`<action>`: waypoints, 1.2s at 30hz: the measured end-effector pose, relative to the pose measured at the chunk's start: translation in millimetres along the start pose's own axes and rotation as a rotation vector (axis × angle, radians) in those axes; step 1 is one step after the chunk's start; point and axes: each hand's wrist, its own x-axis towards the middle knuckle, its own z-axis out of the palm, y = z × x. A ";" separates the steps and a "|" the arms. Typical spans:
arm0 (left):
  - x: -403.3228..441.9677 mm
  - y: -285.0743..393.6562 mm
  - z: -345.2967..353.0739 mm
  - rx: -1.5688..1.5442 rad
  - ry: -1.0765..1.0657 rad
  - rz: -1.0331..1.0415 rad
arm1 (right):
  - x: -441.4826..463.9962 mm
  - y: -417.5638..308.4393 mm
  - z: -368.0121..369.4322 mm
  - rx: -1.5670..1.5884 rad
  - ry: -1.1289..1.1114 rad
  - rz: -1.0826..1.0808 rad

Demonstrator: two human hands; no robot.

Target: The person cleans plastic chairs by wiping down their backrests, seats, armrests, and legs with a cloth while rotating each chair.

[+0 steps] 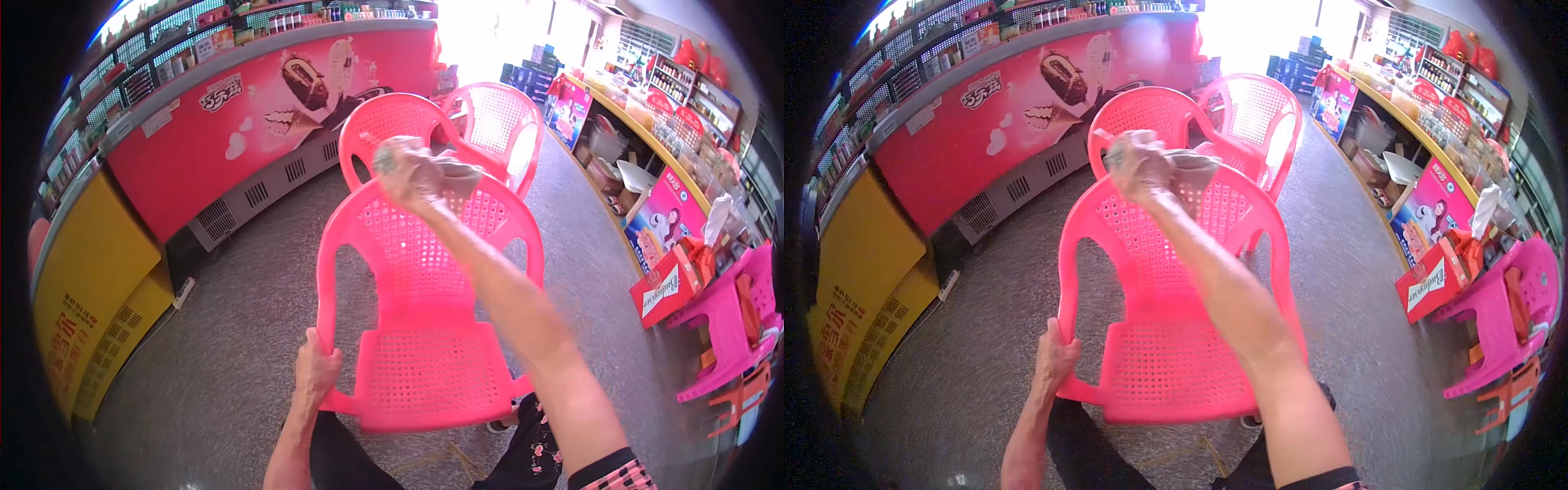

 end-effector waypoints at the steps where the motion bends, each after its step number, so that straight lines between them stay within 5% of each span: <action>1: -0.3 3.4 0.1 0.001 0.002 -0.005 | -2.5 -14.6 15.9 0.009 0.008 -0.109; 4: -1.6 6.7 0.3 0.062 0.032 -0.033 | -34.6 -63.0 43.5 0.234 0.079 -0.306; 7: 0.2 5.1 5.6 0.125 0.046 0.006 | -101.2 -100.2 72.8 0.427 -0.150 -0.520; 8: 0.9 4.8 4.7 0.106 0.023 0.027 | -128.6 -110.6 71.5 0.283 -0.454 -0.572; 9: 0.6 4.4 2.5 0.088 0.002 0.044 | -152.8 -110.6 58.6 0.323 -0.510 -0.617; 12: -2.8 12.7 -0.4 0.065 0.047 -0.015 | -159.0 -102.1 51.9 0.775 -0.326 -0.383; 17: -2.5 15.7 -1.5 0.035 0.037 -0.089 | -129.5 -73.7 39.3 0.966 -0.158 -0.265; 19: -3.0 15.7 -1.2 0.030 0.023 -0.078 | -94.7 -71.8 8.7 0.820 0.071 -0.075; 22: -2.5 17.2 -2.7 0.025 0.027 -0.064 | -35.5 -44.6 -8.6 0.634 0.263 -0.253; 25: -3.6 18.1 -5.5 0.018 0.027 -0.036 | -38.0 -27.2 -0.5 0.333 0.138 -0.172; 27: -2.3 16.8 -6.4 0.013 0.015 -0.035 | -62.7 -11.2 16.9 0.157 0.232 -0.423; 36: -4.0 25.6 -12.3 -0.045 -0.035 -0.060 | -175.0 17.4 60.1 0.255 0.147 -0.234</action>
